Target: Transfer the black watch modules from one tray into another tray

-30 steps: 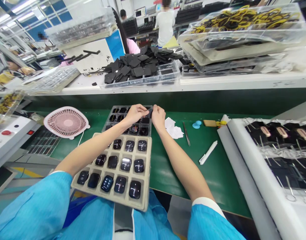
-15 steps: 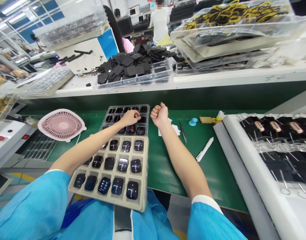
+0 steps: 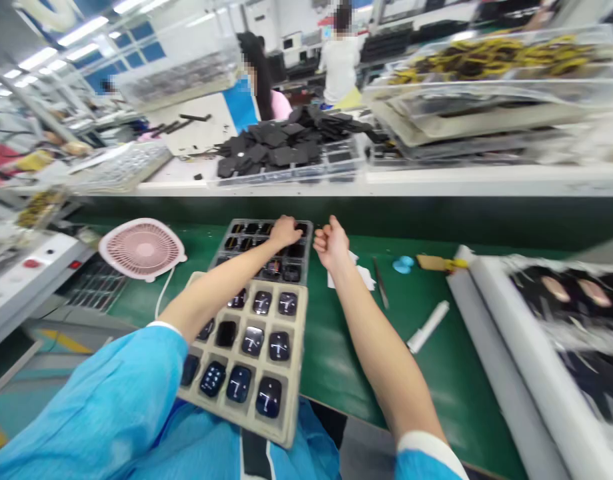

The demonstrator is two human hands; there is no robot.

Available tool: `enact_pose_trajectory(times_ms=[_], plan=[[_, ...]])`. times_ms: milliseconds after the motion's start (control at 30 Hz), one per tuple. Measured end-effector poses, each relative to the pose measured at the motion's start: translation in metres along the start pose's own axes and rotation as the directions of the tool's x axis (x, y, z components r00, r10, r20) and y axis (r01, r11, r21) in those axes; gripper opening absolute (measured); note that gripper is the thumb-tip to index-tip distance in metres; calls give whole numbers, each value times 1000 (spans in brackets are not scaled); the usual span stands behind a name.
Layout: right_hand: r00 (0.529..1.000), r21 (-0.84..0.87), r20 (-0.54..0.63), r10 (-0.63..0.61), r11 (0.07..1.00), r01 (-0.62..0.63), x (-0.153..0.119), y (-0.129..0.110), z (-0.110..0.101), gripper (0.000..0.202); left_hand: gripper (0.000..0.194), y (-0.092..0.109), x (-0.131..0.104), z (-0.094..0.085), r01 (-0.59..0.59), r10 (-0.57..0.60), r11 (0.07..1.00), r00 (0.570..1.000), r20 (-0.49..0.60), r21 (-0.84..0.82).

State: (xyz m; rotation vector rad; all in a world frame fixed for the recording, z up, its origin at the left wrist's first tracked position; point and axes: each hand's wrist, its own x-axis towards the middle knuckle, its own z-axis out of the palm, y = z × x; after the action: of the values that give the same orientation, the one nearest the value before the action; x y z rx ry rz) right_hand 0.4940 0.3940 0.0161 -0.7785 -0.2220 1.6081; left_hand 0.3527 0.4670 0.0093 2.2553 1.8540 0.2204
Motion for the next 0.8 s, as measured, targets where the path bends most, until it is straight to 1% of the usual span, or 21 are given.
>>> enact_pose_trajectory(times_ms=[67,133,200,267,333,433,500,600,667,733,800], plan=[[999,3,28,24,1000,-25,-1,3,-2,53,38,4,-7,0,36,-36,999,999,-3,1],[999,-25,33,10,1000,-10,2,6,-6,55,41,6,-8,2,74,-74,997,997,13,1],[1000,-112,27,-15,994,18,7,9,-8,56,51,3,-5,5,85,-83,996,994,67,-16],[998,-211,34,-54,976,60,11,12,-10,56,59,-2,-2,8,94,-90,994,993,78,-56],[994,-293,38,-102,950,108,12,15,-11,56,60,-7,-1,10,70,-62,991,996,69,-118],[986,-384,21,-163,909,159,10,19,-11,54,55,-13,-2,12,-3,15,983,998,64,-183],[981,-429,5,-192,886,176,9,21,-10,55,54,-17,-3,12,-34,48,977,997,61,-210],[976,-462,0,-219,866,194,8,23,-7,58,54,-21,-2,7,-86,97,954,995,25,-289],[976,-468,-8,-218,863,189,8,24,-6,61,52,-22,-5,0,-132,143,919,990,4,-371],[975,-482,-20,-220,857,183,8,25,-4,65,51,-21,-11,-8,-170,190,863,982,-6,-475],[960,-514,-37,-276,829,219,8,28,-2,67,49,-17,-20,-17,-183,212,796,977,-18,-577]])
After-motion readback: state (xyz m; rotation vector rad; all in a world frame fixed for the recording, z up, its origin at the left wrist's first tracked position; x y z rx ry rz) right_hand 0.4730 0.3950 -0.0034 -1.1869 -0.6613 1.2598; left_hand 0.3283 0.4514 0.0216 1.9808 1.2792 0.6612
